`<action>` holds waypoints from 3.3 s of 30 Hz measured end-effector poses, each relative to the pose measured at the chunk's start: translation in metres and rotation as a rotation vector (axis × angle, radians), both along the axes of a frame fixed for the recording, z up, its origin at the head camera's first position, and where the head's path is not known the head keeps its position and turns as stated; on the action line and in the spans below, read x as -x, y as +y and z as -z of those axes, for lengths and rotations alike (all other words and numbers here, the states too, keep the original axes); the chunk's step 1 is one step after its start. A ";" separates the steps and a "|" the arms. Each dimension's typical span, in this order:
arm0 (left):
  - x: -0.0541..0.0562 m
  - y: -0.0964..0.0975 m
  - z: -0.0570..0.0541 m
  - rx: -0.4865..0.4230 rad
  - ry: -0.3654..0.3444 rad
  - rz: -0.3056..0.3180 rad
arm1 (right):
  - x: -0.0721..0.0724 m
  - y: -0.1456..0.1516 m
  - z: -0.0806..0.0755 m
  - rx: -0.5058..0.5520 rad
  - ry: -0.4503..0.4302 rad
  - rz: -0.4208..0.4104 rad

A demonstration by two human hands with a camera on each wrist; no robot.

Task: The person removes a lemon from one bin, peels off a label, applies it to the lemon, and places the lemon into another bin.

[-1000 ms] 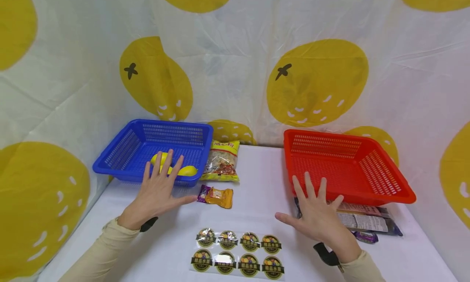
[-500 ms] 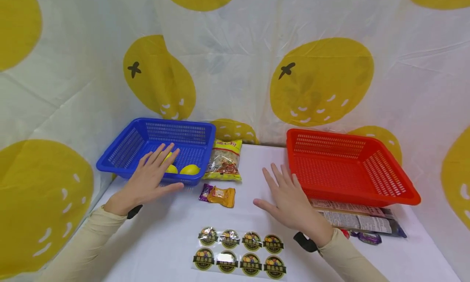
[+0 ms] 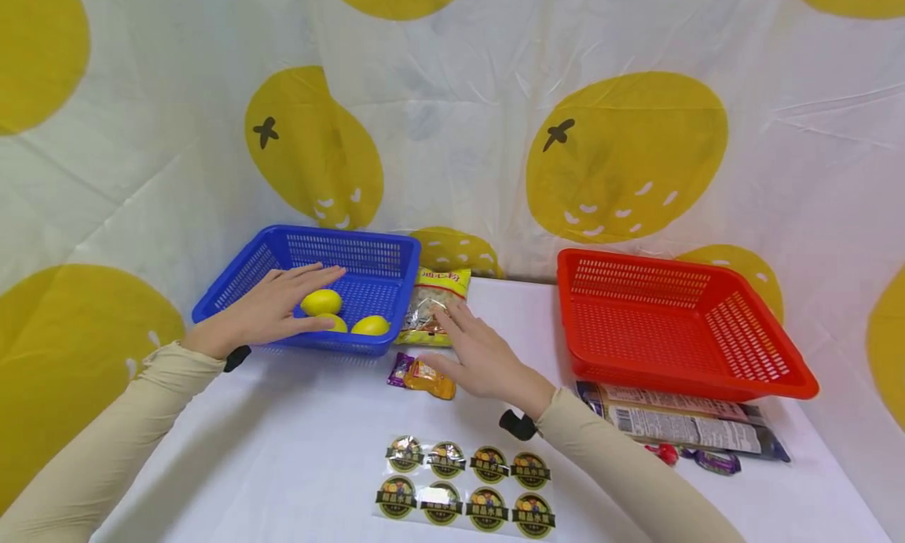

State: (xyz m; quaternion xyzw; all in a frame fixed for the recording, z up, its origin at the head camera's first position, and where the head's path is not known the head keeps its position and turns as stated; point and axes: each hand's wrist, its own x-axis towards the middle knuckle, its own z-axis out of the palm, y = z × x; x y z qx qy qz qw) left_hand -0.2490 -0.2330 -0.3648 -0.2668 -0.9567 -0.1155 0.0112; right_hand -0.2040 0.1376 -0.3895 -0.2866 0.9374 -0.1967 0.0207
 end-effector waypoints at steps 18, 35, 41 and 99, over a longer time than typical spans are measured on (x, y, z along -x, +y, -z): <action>0.062 -0.030 -0.022 0.075 -0.363 -0.047 | 0.049 -0.065 0.019 0.111 -0.083 -0.015; 0.102 -0.029 0.002 0.166 -0.508 -0.107 | 0.048 -0.077 0.022 0.087 -0.079 0.097; 0.107 -0.025 0.012 0.149 -0.548 -0.174 | 0.048 -0.076 0.025 0.087 -0.066 0.079; 0.032 0.055 -0.034 -0.041 -0.065 0.018 | -0.006 0.062 0.035 0.067 -0.015 0.179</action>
